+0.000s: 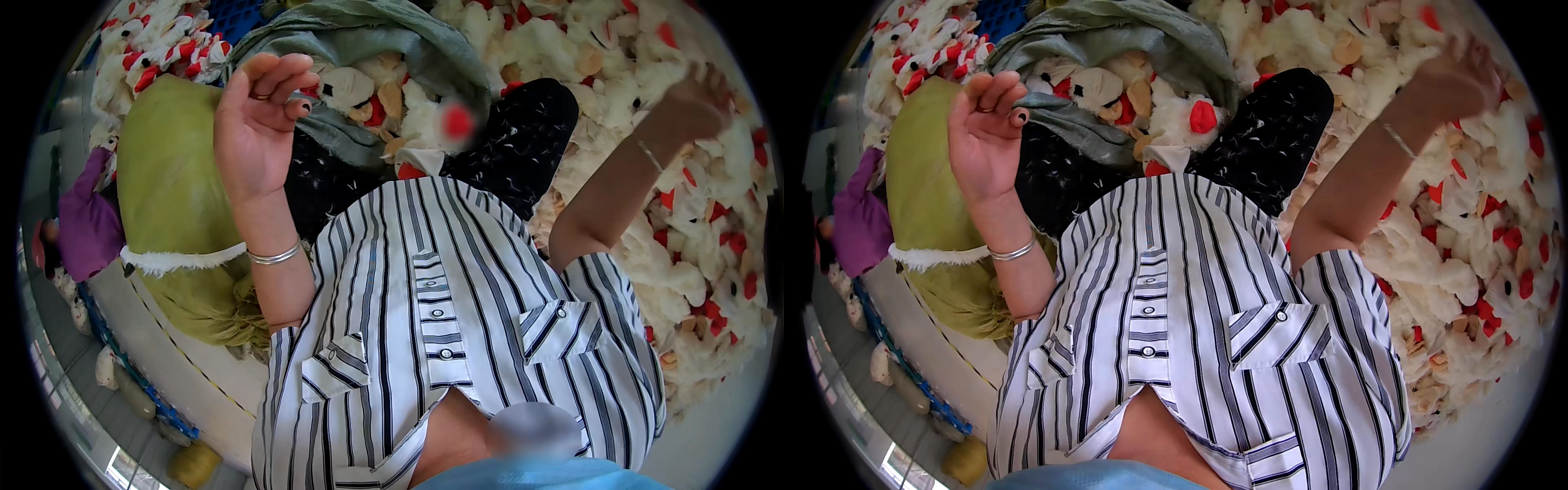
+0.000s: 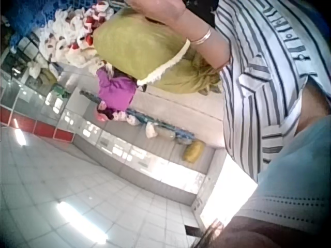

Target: The person sits on the floor and assembles white stuffed animal toys by hand. They repeatedly pick up a toy body, insert red fabric pieces into the ears, and adjust the ears and head. The person handles multiple toys one at a time, placing finished units into a green sack.

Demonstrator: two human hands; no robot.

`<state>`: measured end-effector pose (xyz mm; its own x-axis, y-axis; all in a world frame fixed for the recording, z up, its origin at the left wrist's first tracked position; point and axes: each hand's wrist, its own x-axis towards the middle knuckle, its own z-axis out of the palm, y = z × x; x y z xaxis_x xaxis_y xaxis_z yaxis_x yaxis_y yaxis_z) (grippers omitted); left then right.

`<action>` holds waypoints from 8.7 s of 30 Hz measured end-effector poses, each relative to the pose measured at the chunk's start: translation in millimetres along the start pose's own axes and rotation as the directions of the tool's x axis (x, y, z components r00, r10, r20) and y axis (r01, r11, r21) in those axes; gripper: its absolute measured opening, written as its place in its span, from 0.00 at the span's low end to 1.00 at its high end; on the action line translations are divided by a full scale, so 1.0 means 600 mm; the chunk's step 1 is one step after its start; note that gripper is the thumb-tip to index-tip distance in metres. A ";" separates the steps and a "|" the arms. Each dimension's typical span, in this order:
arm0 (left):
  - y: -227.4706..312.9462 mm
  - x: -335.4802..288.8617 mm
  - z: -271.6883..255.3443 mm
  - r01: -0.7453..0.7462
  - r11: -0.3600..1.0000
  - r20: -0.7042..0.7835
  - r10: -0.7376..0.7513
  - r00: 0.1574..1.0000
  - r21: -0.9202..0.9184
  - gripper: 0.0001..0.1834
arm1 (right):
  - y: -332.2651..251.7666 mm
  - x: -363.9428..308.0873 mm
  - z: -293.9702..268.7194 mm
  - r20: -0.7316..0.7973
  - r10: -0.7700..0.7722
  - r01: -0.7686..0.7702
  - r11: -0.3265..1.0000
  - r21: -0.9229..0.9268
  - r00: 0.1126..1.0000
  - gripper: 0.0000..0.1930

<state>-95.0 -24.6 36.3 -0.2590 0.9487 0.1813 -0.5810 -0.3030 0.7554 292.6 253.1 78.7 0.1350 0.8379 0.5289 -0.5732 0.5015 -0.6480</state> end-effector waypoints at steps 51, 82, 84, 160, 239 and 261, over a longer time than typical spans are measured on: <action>-0.077 -0.038 0.035 0.200 0.771 -0.258 -0.048 0.965 0.604 0.18 | 0.102 -0.355 0.183 0.574 0.748 -0.612 0.634 -0.472 0.332 0.19; 0.011 -0.065 -0.007 -0.174 0.835 -0.469 0.451 0.759 0.522 0.14 | 0.031 -0.270 0.176 0.279 0.410 -0.303 0.884 -0.355 0.868 0.15; 0.003 -0.051 -0.004 -0.169 0.828 -0.416 0.432 0.800 0.535 0.11 | 0.011 -0.287 0.208 0.391 0.426 -0.239 0.864 -0.444 0.815 0.15; -0.073 -0.040 0.074 0.232 0.903 -0.229 -0.155 0.961 0.361 0.12 | 0.017 -0.355 0.291 0.688 0.576 0.043 0.753 -0.657 0.441 0.23; -0.089 -0.065 0.055 0.026 0.809 0.051 -0.069 0.996 0.588 0.33 | 0.101 -0.319 0.189 -0.016 0.809 -0.802 0.584 0.126 0.587 0.21; -0.026 -0.075 0.058 -0.094 0.829 0.064 0.071 0.995 0.552 0.15 | 0.056 -0.340 0.200 0.144 0.860 -0.855 0.506 -0.116 0.490 0.18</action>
<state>-47.2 -59.5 38.1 -0.2498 0.9287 0.2740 -0.0311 -0.2905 0.9564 148.7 73.0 14.8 -0.5435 0.8103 -0.2192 -0.3119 -0.4374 -0.8434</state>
